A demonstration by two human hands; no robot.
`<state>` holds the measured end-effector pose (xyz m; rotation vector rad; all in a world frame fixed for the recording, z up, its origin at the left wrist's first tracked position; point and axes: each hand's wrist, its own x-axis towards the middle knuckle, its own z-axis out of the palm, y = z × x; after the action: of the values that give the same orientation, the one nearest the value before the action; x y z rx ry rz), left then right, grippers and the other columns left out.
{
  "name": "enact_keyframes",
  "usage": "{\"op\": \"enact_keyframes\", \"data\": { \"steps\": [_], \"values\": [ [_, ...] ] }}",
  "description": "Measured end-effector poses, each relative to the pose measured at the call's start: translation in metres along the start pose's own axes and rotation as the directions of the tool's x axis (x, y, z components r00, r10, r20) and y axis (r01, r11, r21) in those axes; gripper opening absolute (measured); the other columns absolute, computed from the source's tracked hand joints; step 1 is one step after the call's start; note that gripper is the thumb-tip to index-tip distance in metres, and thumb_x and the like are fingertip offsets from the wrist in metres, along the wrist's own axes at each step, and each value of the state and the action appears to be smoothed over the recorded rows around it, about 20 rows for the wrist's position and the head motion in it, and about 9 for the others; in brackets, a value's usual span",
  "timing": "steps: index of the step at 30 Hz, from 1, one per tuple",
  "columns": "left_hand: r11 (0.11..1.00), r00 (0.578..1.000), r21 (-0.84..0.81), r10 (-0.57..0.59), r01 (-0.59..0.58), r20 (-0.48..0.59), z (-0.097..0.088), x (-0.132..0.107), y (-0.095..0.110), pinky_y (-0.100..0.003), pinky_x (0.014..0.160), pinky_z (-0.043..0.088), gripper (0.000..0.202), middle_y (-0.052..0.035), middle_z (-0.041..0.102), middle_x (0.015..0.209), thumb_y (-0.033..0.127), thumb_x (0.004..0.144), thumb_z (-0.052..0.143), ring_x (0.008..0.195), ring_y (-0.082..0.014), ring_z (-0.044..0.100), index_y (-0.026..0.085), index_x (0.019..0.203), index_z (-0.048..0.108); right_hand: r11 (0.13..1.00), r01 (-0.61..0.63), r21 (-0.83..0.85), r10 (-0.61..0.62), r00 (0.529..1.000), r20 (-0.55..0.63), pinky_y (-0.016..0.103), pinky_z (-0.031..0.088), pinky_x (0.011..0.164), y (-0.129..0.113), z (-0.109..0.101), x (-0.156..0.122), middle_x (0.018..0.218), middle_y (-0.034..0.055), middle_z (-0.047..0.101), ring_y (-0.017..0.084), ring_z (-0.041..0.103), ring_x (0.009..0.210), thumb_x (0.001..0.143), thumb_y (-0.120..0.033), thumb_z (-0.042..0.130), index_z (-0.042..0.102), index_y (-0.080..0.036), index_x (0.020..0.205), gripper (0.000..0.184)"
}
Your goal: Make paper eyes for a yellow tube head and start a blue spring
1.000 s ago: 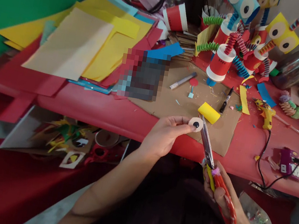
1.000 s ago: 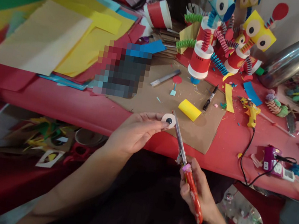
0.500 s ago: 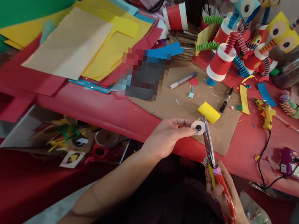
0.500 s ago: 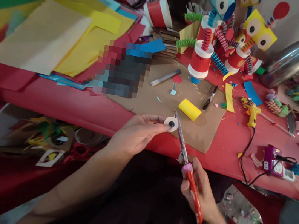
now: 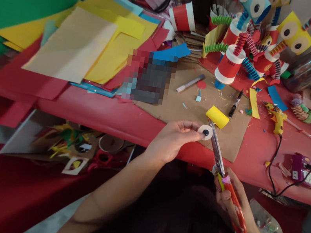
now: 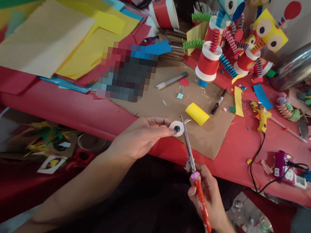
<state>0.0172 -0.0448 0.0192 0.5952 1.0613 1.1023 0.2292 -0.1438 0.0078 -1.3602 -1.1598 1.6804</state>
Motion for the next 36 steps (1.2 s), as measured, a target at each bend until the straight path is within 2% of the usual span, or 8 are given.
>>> {"op": "enact_keyframes", "data": {
  "steps": [9, 17, 23, 28, 36],
  "values": [
    [1.000, 1.000, 0.000, 0.011, -0.011, 0.010, -0.004, 0.002, 0.000, -0.032, 0.088, 0.044, 0.011, 0.0007, 0.073, 0.075, 0.024, 0.056, 0.080, 0.080, -0.0155, 0.062, 0.020, 0.065, 0.075, 0.999, 0.034, 0.035, -0.035, 0.999, 0.005, 0.022, 0.046, 0.049, 0.004, -0.004, -0.002, 0.097, 0.0075, 0.062, 0.013, 0.054, 0.069, 0.084, -0.053, 0.073, 0.061, -0.027, 0.128, 0.052],
    [1.000, 1.000, 0.000, 0.011, -0.011, 0.010, -0.002, 0.003, 0.006, -0.031, 0.089, 0.044, 0.011, 0.0012, 0.071, 0.073, 0.024, 0.055, 0.080, 0.079, -0.0144, 0.061, 0.020, 0.062, 0.074, 0.996, 0.083, 0.007, -0.083, 0.996, -0.019, 0.022, 0.041, 0.046, 0.014, -0.005, 0.000, 0.089, 0.0053, 0.059, 0.014, 0.052, 0.067, 0.083, -0.059, 0.070, 0.059, -0.027, 0.127, 0.056],
    [1.000, 1.000, -0.019, 0.004, -0.004, -0.021, -0.001, 0.002, 0.007, -0.032, 0.089, 0.044, 0.014, 0.0010, 0.072, 0.072, 0.023, 0.052, 0.082, 0.077, -0.0146, 0.062, 0.019, 0.062, 0.074, 0.998, 0.039, -0.052, -0.038, 0.999, 0.034, 0.021, 0.034, 0.044, 0.007, -0.005, -0.002, 0.081, 0.0015, 0.051, 0.011, 0.045, 0.061, 0.086, -0.057, 0.067, 0.057, -0.025, 0.126, 0.053],
    [1.000, 0.999, -0.024, 0.012, -0.013, -0.038, -0.002, 0.002, 0.006, -0.033, 0.088, 0.045, 0.015, 0.0006, 0.071, 0.071, 0.024, 0.051, 0.083, 0.076, -0.0152, 0.062, 0.019, 0.061, 0.073, 0.989, 0.138, -0.058, -0.134, 0.989, 0.065, 0.020, 0.029, 0.043, 0.013, -0.006, 0.000, 0.075, -0.0019, 0.045, 0.009, 0.036, 0.056, 0.091, -0.059, 0.059, 0.054, -0.023, 0.129, 0.053],
    [0.999, 0.997, -0.033, 0.031, -0.033, -0.064, -0.004, 0.003, 0.005, -0.035, 0.089, 0.046, 0.016, -0.0002, 0.073, 0.073, 0.024, 0.052, 0.083, 0.077, -0.0163, 0.064, 0.019, 0.063, 0.073, 0.995, 0.075, -0.068, -0.066, 0.989, 0.134, 0.020, 0.024, 0.042, 0.004, -0.006, 0.003, 0.071, -0.0045, 0.038, 0.008, 0.027, 0.053, 0.089, -0.065, 0.058, 0.059, -0.021, 0.113, 0.050]
  ]
}}
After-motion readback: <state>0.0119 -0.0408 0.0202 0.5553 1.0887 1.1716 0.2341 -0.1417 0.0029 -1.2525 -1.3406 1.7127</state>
